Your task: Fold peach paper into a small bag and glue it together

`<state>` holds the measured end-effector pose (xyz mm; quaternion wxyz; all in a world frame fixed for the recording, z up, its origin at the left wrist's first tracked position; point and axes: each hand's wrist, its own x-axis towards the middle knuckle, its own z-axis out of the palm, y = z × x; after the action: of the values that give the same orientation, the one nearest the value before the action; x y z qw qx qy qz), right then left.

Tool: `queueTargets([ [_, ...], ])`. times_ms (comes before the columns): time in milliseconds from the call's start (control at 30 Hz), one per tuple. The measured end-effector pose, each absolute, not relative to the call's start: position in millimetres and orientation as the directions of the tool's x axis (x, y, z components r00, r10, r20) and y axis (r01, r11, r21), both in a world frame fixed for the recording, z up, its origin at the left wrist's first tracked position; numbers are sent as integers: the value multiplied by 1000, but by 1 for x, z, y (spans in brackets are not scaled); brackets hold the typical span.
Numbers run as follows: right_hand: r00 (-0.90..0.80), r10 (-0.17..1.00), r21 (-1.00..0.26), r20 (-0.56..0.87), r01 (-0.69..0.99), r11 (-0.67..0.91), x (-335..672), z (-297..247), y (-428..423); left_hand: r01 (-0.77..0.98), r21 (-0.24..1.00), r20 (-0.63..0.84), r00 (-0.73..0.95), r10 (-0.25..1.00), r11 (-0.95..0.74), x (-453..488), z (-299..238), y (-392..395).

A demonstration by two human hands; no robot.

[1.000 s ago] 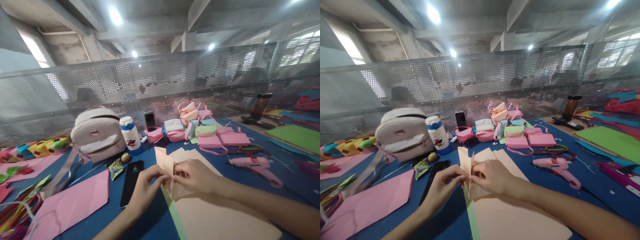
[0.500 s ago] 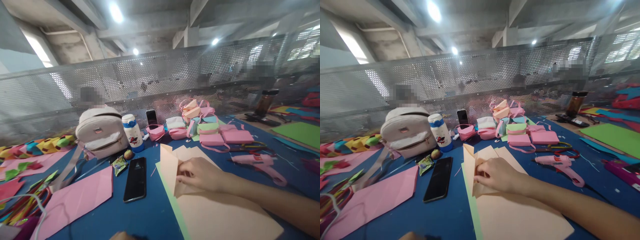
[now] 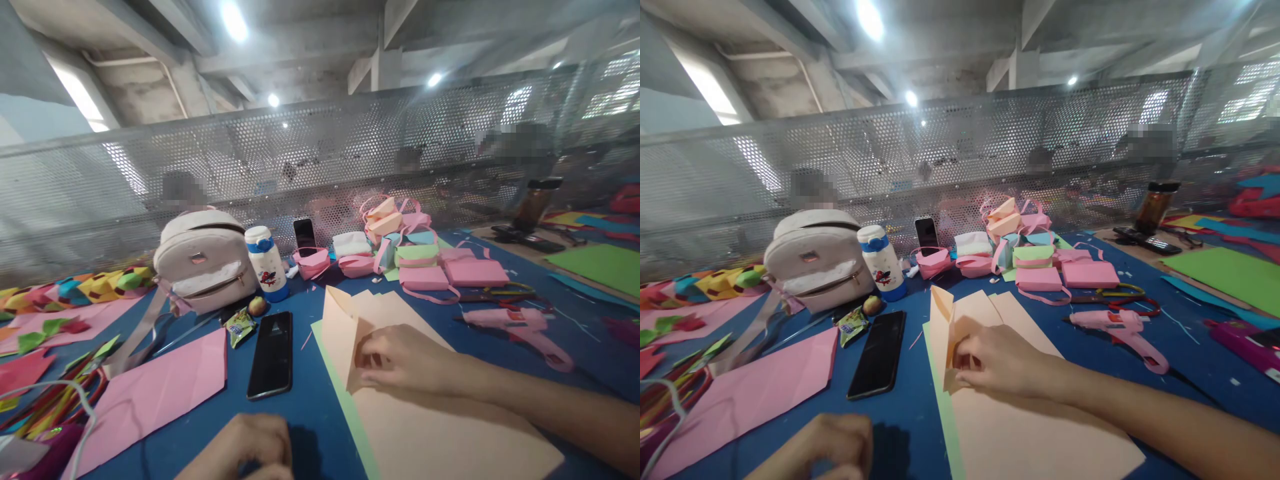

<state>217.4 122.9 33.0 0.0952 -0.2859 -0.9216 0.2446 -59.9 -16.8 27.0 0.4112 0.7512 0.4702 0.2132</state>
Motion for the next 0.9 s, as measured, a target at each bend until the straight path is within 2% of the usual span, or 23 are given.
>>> queueTargets([
  [33,-825,564,-516,34,469,717,215,32,121,511,829,-29,442,896,-226,-57,29,-12],
  [100,-838,544,-534,41,441,721,211,31,117,504,848,12,291,957,-164,-53,26,-1],
  [167,-860,503,-542,84,384,747,205,34,111,448,893,-37,169,985,-43,-48,12,11],
  [333,-933,319,-557,167,178,811,195,41,104,96,994,26,257,966,-52,-23,-12,38],
  [533,-948,267,-581,174,120,805,200,38,112,109,993,34,139,990,-50,-5,10,61],
  [633,-916,327,-597,231,132,791,209,44,117,120,992,31,136,990,-48,-10,11,70],
  [700,-823,461,-594,333,196,780,216,49,122,153,987,24,158,987,-48,-13,8,77],
  [767,-661,624,-589,416,327,739,221,51,128,211,976,10,190,982,-51,-15,5,83],
  [833,-539,735,-603,412,444,663,223,46,135,265,963,-7,211,977,-51,-17,5,90],
  [900,-536,780,-654,323,469,594,222,37,144,298,953,-20,220,975,-48,-18,5,96],
])
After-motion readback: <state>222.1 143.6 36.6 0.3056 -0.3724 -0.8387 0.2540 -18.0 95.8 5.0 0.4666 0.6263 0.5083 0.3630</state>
